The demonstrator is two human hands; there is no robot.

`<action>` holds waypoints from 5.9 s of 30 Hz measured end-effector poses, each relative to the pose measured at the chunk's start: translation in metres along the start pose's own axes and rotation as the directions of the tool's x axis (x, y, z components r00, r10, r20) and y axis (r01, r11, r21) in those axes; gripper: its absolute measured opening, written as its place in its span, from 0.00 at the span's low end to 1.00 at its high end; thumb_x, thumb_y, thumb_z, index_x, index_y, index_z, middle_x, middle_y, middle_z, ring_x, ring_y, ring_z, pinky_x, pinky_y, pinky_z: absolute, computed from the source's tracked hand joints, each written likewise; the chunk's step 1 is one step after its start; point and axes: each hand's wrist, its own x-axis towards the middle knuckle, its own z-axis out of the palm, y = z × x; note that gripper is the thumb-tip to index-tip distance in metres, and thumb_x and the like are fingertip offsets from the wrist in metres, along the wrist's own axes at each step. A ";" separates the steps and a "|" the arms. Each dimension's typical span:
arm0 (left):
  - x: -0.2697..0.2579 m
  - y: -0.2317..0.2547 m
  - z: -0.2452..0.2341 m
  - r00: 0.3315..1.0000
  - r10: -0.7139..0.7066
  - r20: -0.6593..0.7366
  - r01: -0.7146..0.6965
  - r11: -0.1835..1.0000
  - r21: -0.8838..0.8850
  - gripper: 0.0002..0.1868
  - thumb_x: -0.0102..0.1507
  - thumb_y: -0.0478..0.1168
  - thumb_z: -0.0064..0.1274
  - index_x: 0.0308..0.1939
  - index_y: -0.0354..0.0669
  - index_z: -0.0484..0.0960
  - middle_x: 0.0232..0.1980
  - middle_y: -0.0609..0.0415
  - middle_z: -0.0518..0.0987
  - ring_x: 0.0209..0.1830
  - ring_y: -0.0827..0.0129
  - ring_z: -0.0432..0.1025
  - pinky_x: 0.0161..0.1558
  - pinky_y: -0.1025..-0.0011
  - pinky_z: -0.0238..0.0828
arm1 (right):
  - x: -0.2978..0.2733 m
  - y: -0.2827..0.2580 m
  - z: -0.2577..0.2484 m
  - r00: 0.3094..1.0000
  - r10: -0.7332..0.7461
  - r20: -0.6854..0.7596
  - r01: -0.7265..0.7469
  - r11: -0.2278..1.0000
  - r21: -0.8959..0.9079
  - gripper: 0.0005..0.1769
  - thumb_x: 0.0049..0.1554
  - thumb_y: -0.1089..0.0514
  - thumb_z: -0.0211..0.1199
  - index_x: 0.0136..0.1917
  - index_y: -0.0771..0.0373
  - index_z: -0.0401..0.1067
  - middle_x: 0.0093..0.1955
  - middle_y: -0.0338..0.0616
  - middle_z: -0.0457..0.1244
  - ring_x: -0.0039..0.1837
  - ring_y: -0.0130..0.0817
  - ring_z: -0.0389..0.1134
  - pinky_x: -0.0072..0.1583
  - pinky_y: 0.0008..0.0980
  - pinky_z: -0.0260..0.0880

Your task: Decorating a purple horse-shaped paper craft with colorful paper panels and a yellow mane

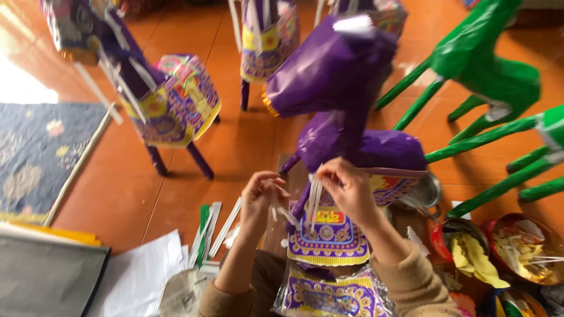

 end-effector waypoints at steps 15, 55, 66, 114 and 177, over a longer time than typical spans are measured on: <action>0.094 0.126 0.126 0.793 0.481 0.375 -0.517 0.203 0.832 0.45 0.54 0.45 0.68 0.70 0.45 0.60 0.65 0.33 0.62 0.44 0.26 0.72 0.37 0.34 0.73 | 0.132 0.000 -0.062 0.958 -0.176 -0.227 0.187 0.982 0.028 0.25 0.48 0.64 0.74 0.54 0.61 0.64 0.76 0.54 0.45 0.79 0.53 0.43 0.75 0.51 0.41; 0.049 0.036 -0.057 0.835 0.539 0.107 -0.388 0.441 0.809 0.32 0.66 0.49 0.57 0.68 0.40 0.64 0.56 0.48 0.69 0.47 0.64 0.65 0.51 0.69 0.63 | -0.044 0.084 -0.142 0.950 0.217 -0.226 -0.168 0.961 0.220 0.18 0.64 0.58 0.54 0.64 0.66 0.59 0.65 0.52 0.59 0.68 0.39 0.60 0.72 0.34 0.58; -0.023 -0.171 -0.225 0.715 -0.673 -0.189 -0.003 -0.274 0.962 0.41 0.60 0.60 0.41 0.74 0.49 0.56 0.69 0.41 0.67 0.66 0.44 0.63 0.59 0.49 0.60 | -0.453 0.218 -0.265 0.384 0.650 -0.656 -0.920 0.331 -0.210 0.12 0.46 0.60 0.63 0.46 0.60 0.77 0.41 0.41 0.68 0.42 0.30 0.67 0.47 0.27 0.66; -0.096 -0.170 -0.061 0.619 -0.755 0.216 -0.169 0.141 0.975 0.28 0.62 0.46 0.49 0.66 0.50 0.67 0.63 0.51 0.75 0.57 0.55 0.74 0.51 0.53 0.76 | -0.537 0.101 -0.271 0.294 0.181 -0.939 -0.955 0.013 -0.296 0.12 0.48 0.74 0.58 0.40 0.59 0.67 0.40 0.45 0.66 0.43 0.51 0.65 0.47 0.45 0.61; 0.009 0.032 0.071 0.764 0.544 0.347 -0.640 0.571 0.514 0.28 0.55 0.40 0.65 0.58 0.46 0.73 0.60 0.44 0.69 0.67 0.43 0.61 0.65 0.46 0.57 | 0.044 -0.037 -0.079 0.995 -0.083 0.063 0.086 0.996 -0.031 0.04 0.49 0.63 0.70 0.34 0.59 0.75 0.58 0.47 0.63 0.67 0.47 0.61 0.65 0.45 0.61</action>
